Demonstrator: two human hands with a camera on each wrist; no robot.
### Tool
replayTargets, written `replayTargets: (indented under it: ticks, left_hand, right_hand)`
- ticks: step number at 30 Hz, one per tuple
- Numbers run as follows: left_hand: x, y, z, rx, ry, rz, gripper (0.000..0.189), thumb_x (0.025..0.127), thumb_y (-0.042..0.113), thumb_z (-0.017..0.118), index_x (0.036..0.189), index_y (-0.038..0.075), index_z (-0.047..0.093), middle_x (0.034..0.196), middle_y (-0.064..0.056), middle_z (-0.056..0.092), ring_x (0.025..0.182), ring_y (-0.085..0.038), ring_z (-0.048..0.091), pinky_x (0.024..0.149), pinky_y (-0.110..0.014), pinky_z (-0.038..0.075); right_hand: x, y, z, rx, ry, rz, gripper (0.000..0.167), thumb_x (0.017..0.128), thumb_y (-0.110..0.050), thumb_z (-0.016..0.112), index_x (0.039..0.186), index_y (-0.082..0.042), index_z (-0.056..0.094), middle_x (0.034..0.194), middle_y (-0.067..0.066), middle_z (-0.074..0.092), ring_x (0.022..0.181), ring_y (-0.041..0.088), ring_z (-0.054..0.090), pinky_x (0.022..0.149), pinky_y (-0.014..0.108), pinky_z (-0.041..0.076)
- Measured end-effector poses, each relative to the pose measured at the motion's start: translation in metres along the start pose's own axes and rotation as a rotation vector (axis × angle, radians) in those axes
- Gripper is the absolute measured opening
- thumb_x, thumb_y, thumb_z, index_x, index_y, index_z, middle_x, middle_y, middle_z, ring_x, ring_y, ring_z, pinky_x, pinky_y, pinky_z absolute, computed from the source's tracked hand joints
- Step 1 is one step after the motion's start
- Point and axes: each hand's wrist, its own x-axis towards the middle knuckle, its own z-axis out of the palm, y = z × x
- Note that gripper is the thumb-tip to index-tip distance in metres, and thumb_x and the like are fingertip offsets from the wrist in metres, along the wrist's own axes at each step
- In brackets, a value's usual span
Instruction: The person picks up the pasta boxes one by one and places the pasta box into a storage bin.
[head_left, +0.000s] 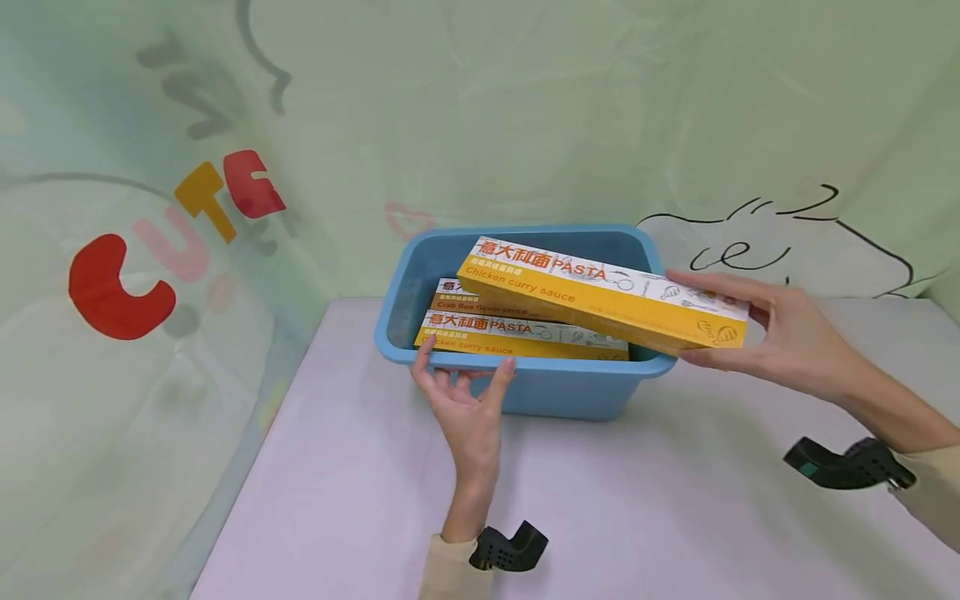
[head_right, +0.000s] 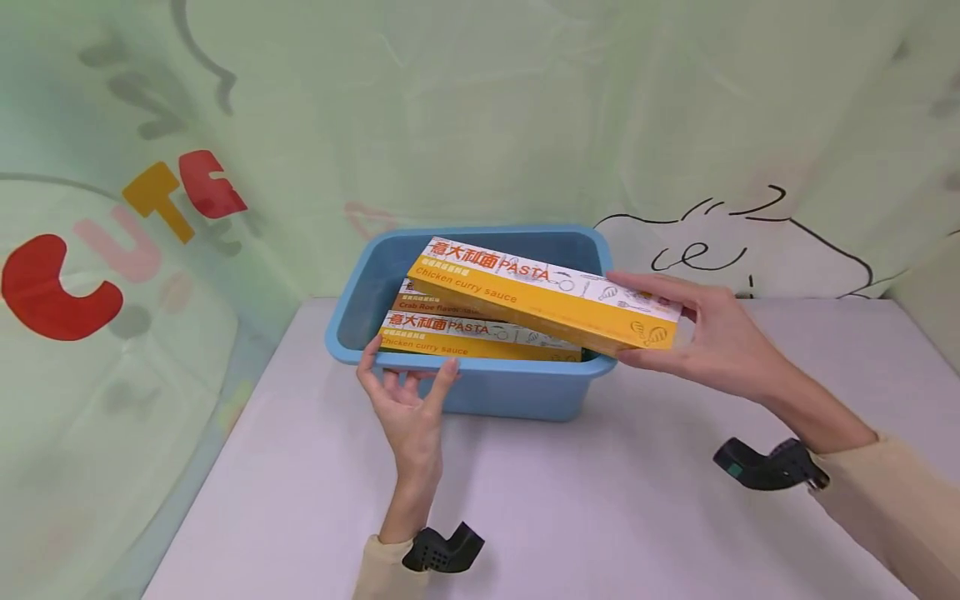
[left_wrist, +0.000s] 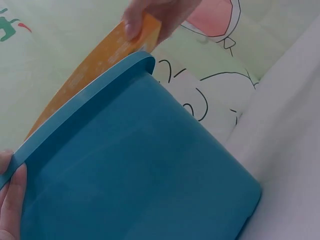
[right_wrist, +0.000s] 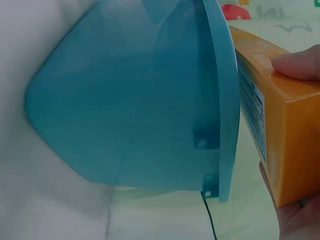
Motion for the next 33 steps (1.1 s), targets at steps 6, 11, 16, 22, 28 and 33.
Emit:
replayTargets:
  ticks: [6, 11, 16, 22, 28, 33]
  left_hand:
    - [0.0, 0.0, 0.001, 0.007, -0.009, -0.002, 0.093, 0.086, -0.002, 0.082, 0.155, 0.006, 0.019, 0.153, -0.031, 0.037, 0.106, -0.024, 0.057, 0.086, -0.029, 0.061]
    - [0.0, 0.0, 0.0, 0.006, -0.016, 0.005, 0.094, 0.087, -0.003, 0.082, 0.155, 0.004, 0.018, 0.15, -0.033, 0.038, 0.104, -0.023, 0.057, 0.085, -0.029, 0.061]
    - [0.0, 0.0, 0.0, 0.024, -0.017, 0.012, 0.094, 0.086, -0.003, 0.081, 0.155, 0.002, 0.017, 0.149, -0.032, 0.039, 0.103, -0.022, 0.057, 0.086, -0.029, 0.061]
    - [-0.002, 0.001, 0.0, 0.022, 0.004, -0.003, 0.093, 0.086, -0.002, 0.082, 0.155, 0.005, 0.019, 0.15, -0.029, 0.039, 0.105, -0.024, 0.057, 0.087, -0.029, 0.061]
    - [-0.003, 0.0, 0.002, 0.031, 0.003, -0.011, 0.094, 0.086, 0.0, 0.083, 0.155, 0.005, 0.019, 0.148, -0.029, 0.041, 0.105, -0.024, 0.057, 0.088, -0.031, 0.061]
    - [-0.001, -0.001, 0.002, 0.033, 0.008, 0.002, 0.094, 0.086, -0.001, 0.083, 0.155, 0.005, 0.02, 0.147, -0.029, 0.042, 0.102, -0.023, 0.057, 0.086, -0.029, 0.061]
  right_hand:
    - [0.029, -0.014, 0.006, -0.024, -0.1, -0.007, 0.077, 0.076, -0.009, 0.093, 0.145, -0.024, 0.064, 0.126, -0.005, 0.065, 0.097, 0.01, 0.056, 0.063, 0.022, 0.05]
    - [0.044, -0.024, 0.013, -0.041, -0.17, -0.019, 0.073, 0.079, -0.011, 0.091, 0.146, -0.021, 0.063, 0.13, 0.005, 0.066, 0.094, 0.014, 0.057, 0.068, 0.022, 0.049]
    - [0.056, -0.026, 0.022, -0.06, -0.233, -0.069, 0.072, 0.08, -0.014, 0.09, 0.146, -0.014, 0.062, 0.126, 0.009, 0.07, 0.091, 0.017, 0.058, 0.072, 0.024, 0.049]
    - [0.068, -0.024, 0.037, -0.041, -0.3, -0.076, 0.07, 0.081, -0.014, 0.088, 0.145, -0.008, 0.062, 0.128, 0.013, 0.069, 0.094, 0.023, 0.059, 0.076, 0.027, 0.05]
    - [0.073, -0.022, 0.041, -0.003, -0.338, -0.057, 0.071, 0.081, -0.014, 0.086, 0.146, -0.006, 0.061, 0.128, 0.013, 0.068, 0.094, 0.024, 0.059, 0.076, 0.028, 0.051]
    - [0.08, -0.02, 0.045, 0.01, -0.377, -0.062, 0.071, 0.082, -0.017, 0.085, 0.147, -0.008, 0.06, 0.126, 0.009, 0.069, 0.095, 0.024, 0.058, 0.076, 0.028, 0.05]
